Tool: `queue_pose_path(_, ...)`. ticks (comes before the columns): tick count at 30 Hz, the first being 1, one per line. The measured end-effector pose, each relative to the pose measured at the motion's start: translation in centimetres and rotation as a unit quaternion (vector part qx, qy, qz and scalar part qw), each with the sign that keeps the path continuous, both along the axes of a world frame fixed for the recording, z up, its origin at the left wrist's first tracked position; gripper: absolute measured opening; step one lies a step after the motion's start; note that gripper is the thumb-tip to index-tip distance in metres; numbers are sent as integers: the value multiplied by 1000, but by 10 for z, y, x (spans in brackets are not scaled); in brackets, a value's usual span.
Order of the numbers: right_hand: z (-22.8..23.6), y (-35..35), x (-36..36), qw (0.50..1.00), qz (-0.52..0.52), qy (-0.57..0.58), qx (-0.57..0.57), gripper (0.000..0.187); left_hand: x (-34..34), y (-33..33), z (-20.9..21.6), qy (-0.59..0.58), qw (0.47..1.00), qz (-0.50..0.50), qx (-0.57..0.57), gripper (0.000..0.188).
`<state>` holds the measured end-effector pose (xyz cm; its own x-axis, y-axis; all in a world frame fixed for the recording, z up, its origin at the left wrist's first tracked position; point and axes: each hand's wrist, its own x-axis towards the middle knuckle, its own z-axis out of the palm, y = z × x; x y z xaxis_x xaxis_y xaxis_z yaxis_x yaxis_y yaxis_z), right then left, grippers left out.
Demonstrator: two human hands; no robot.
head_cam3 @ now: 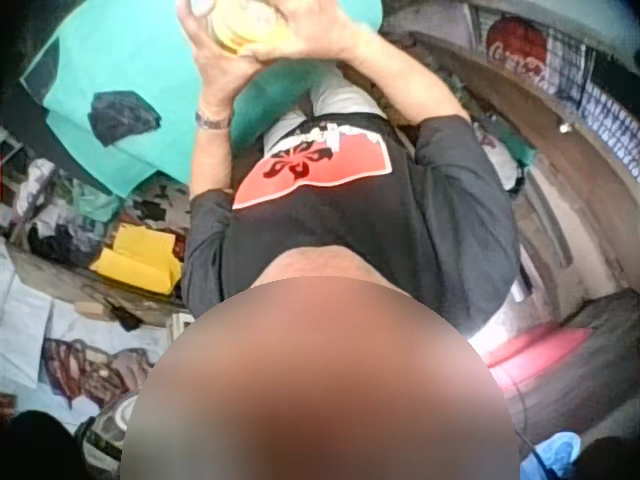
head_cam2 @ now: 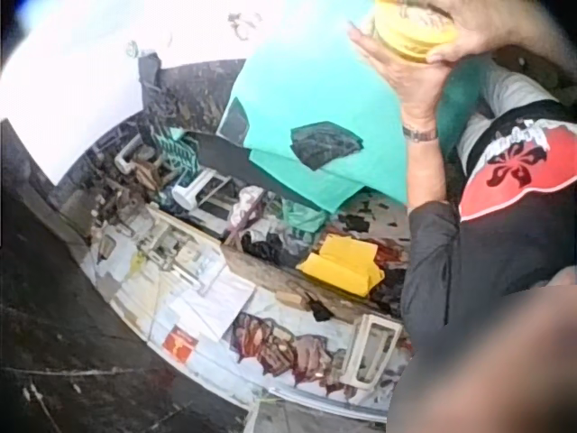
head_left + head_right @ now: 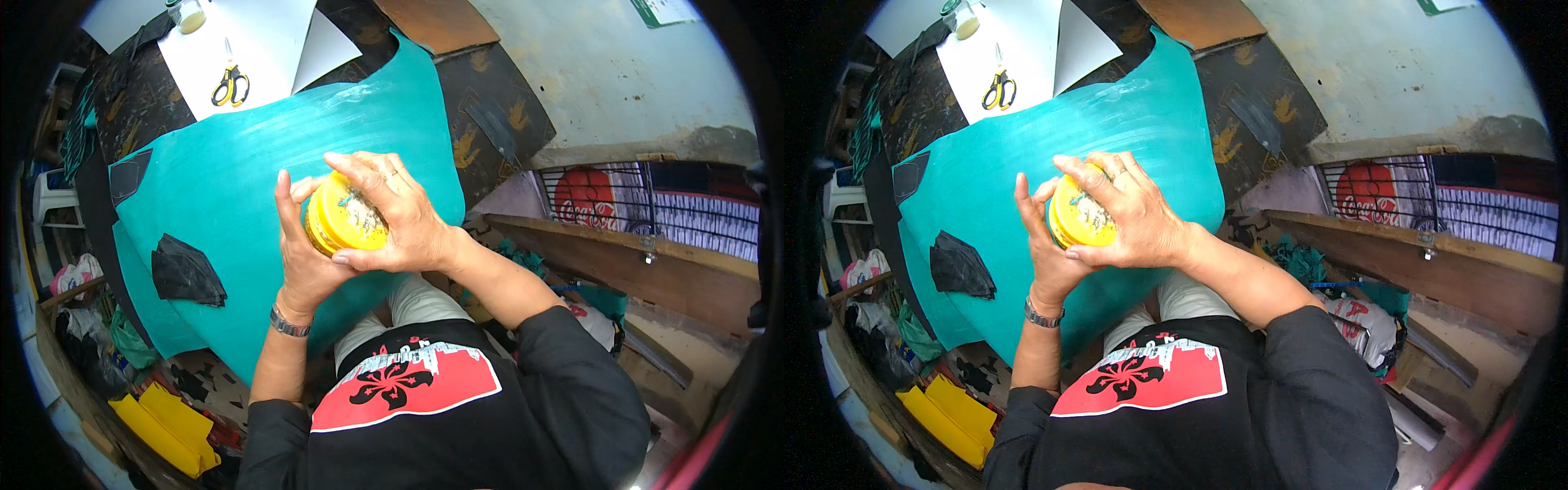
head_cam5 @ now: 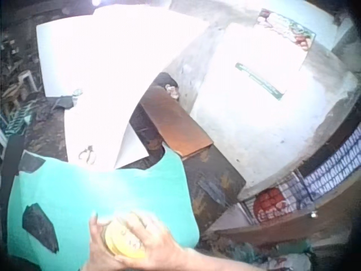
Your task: The person applies a viscous substance from a yellow container onto a teal surfboard, spreading it evenly with their hands. They flip the board to work on both sides and place black patches on the surface. The person uses a utility knife briefly and continues to spread the substance across the board.
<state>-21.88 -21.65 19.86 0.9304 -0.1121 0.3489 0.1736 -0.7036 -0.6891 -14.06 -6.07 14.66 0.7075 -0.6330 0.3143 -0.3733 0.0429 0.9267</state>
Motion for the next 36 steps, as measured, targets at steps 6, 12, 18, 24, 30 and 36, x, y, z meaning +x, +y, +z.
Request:
queue_pose_path(6,-6,-6,-31,997,-13,-5,76,97,-27,-7,4,95,993,-48,56,130)
queue_pose_path(12,-9,-46,-58,832,-38,39,553,103,-40,-38,-5,106,992,-59,39,135)
queue_pose_path(18,-16,-136,-72,725,-22,31,688,98,-52,-95,-17,153,984,-91,6,136)
queue_pose_path(24,-29,-202,-62,736,-32,78,672,93,-67,-141,-35,149,987,-62,11,138)
queue_pose_path(30,-39,-240,-67,713,-6,85,696,85,-78,-144,-38,137,989,-56,21,139)
queue_pose_path(36,-73,-386,-54,879,-330,-128,318,83,-87,-112,-30,192,978,-27,75,140)
